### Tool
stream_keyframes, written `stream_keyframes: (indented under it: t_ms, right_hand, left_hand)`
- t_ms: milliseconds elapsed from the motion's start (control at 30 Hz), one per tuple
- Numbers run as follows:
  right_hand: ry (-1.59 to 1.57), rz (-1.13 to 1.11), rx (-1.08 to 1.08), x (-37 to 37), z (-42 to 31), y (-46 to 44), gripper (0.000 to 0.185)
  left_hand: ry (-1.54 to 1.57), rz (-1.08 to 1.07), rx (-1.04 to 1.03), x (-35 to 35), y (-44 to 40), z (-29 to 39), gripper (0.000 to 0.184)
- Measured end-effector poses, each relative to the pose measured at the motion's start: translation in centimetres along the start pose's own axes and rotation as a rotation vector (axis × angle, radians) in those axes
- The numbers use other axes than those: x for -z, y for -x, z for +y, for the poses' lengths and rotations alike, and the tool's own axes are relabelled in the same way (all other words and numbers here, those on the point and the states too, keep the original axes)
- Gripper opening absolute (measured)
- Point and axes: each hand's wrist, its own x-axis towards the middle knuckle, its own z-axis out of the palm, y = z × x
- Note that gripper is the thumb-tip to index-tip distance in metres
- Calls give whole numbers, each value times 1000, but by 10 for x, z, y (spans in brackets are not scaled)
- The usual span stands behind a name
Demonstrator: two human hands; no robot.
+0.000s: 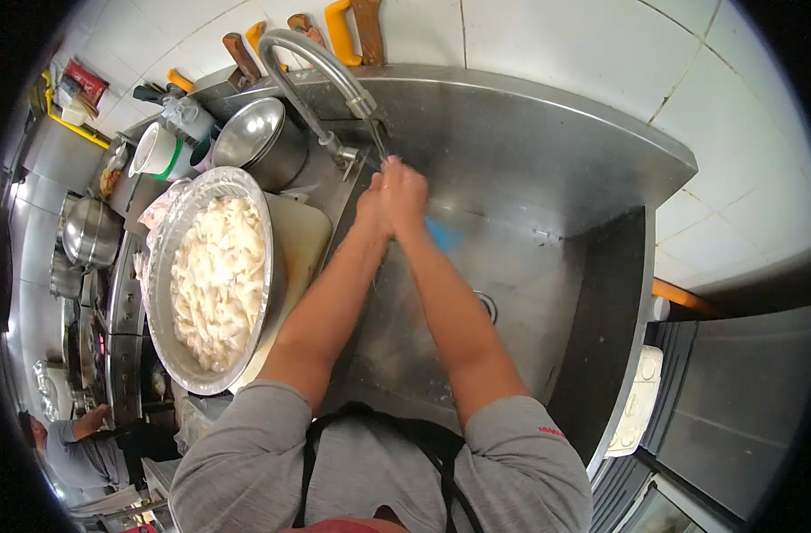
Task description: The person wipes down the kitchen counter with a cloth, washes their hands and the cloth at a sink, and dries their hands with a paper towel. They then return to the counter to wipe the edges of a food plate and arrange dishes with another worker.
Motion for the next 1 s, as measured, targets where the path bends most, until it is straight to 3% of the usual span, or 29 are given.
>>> stream_keyframes:
  t_ms: [67, 100, 133, 167, 233, 300, 400, 467, 500, 567, 633, 700, 833, 933, 1000]
  right_hand:
    - [110, 16, 9, 6, 8, -15, 37]
    - [139, 2, -25, 8, 2, -16, 39]
    - [169, -13, -59, 9, -2, -16, 40]
    - [337, -1, 153, 2, 4, -9, 37]
    - [197, -90, 354, 2, -7, 27, 36]
    - [470, -180, 466, -7, 36, 22, 32]
    - [603, -175, 352, 4, 34, -17, 31]
    - [434, -238, 184, 14, 21, -39, 36]
    - [353, -266, 99, 19, 15, -44, 38]
    - [259, -560, 112, 26, 7, -42, 40]
    - [82, -783, 8, 34, 20, -36, 37]
    - [-11, -770, -163, 56, 54, -26, 35]
    - [37, -917, -474, 89, 47, -8, 36]
    - [-217, -574, -583, 97, 63, -10, 35]
    - [-463, -315, -424, 77, 42, 3, 28]
  left_hand:
    - [168, -15, 111, -25, 25, 20, 37]
    - [3, 39, 86, -20, 13, 16, 39]
    - [-134, -78, -90, -4, -8, 6, 39]
    - [-270, -195, -270, 17, -33, -6, 38]
    - [61, 59, 50, 4, -11, 16, 38]
    - [31, -118, -31, 22, -30, 1, 37]
    - [66, -328, -241, 15, -7, -13, 32]
    - [327, -475, 295, 4, 26, 8, 26]
    - [253, -483, 349, 3, 38, 9, 26]
    - [101, -497, 449, 4, 53, 10, 24]
    - [-173, -455, 237, 3, 48, 18, 24]
    - [-308, -337, 119, -4, 43, 31, 24]
    - [187, -211, 179, -6, 31, 41, 28]
    - [426, -146, 333, -2, 23, 46, 30]
    - [354, -202, 330, -8, 23, 36, 32]
